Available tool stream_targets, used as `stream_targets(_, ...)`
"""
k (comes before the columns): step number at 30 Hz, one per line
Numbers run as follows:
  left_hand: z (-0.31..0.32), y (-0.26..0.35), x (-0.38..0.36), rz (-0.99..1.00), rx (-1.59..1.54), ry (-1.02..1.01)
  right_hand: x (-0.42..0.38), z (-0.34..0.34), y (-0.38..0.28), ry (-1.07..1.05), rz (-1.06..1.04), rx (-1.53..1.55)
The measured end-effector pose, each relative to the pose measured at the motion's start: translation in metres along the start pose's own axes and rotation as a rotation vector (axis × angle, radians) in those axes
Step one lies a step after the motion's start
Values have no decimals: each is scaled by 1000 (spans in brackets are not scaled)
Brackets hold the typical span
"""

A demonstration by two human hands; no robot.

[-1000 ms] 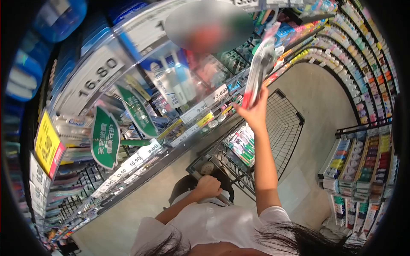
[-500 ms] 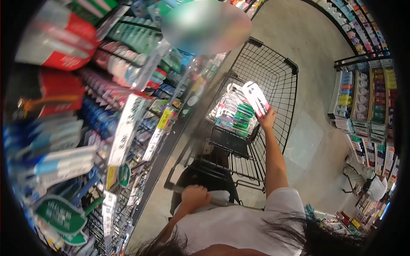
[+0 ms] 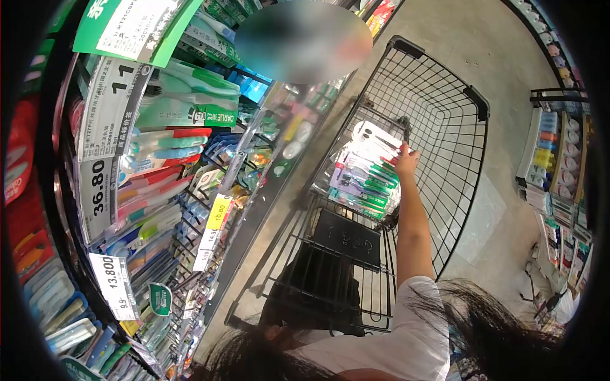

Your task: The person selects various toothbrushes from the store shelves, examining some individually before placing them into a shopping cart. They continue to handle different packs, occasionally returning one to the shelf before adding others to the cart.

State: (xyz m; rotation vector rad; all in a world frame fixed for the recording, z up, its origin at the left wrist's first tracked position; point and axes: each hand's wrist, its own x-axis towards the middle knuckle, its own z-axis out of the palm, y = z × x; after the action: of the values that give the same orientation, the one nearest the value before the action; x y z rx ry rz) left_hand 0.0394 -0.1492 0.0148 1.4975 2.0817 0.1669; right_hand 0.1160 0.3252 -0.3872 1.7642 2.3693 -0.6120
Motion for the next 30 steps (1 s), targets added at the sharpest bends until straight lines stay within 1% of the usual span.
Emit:
stream_targets(4,14,6,-12,-24,-161,-45,-28,-23,0,89,-55,-87)
stream_targets(5,29,3,-21,0,-171,25,-41,-32,-4,141,-66,-23)
stream_targets(6,50,-3,-34,25,-177,97,-51,-32,1,122,-95,-8)
stream_targets(7,27,7,-20,-116,-230,-100,-74,-40,-1,155,-158,16)
stream_targets(8,3,18,-5,-263,-250,-295,-95,-47,0,80,-211,32)
stream_targets(9,23,10,-18,-216,-206,-308,-122,-61,-6,44,-263,121)
stream_targets(10,65,-12,-34,-172,-158,-318,-152,-57,-5,137,-346,115)
stream_targets(11,84,-25,-41,-129,-106,-323,-184,-78,-12,15,-408,217)
stream_targets(12,67,-18,-36,-90,-81,-240,-215,-107,-29,-110,-360,225)
stream_targets(13,40,-4,-23,-52,-55,-156,-238,-130,-38,-323,-337,209)
stream_targets(14,19,3,-13,-14,-26,-68,-259,-127,-33,-349,-371,245)
stream_targets(15,11,2,-11,-36,-29,-34,-281,-140,-38,-245,-528,350)
stream_targets(16,5,8,-12,-42,-40,43,-310,-164,-46,-343,-603,438)
stream_targets(17,5,14,-13,-49,-72,66,-330,-181,-58,-333,-552,477)
stream_targets(18,-11,22,-14,-96,-78,-3,-344,-201,-67,-394,-524,442)
stream_targets(19,-11,21,-15,-29,-86,41,-366,-231,-83,-303,-591,471)
stream_targets(20,-7,16,-18,26,-93,85,-382,-248,-94,-303,-571,492)
stream_targets(21,-4,12,-25,67,-100,129,-396,-262,-104,-316,-559,513)
stream_targets(22,-9,12,-33,82,-127,120,-410,-276,-114,-342,-550,612)
stream_targets(23,-15,12,-42,148,-212,152,-424,-290,-125,-375,-538,711)
stream_targets(24,-35,15,-56,223,-291,176,-443,-305,-133,-407,-513,816)
stream_targets(25,-60,21,-72,311,-362,189,-468,-333,-144,-425,-614,927)
stream_targets(26,-99,37,-93,317,-482,192,-496,-374,-163,-438,-714,1044)
stream_targets(27,-140,56,-116,414,-582,328,-525,-414,-180,-451,-809,1162)
stream_targets(28,-178,74,-146,509,-685,454,-557,-452,-191,-467,-979,1272)
stream_targets(29,-215,88,-180,651,-861,488,-587,-486,-202,-488,-1145,1380)
stream_targets(30,-246,100,-210,788,-1041,514,-615,-506,-211,-425,-1296,1514)
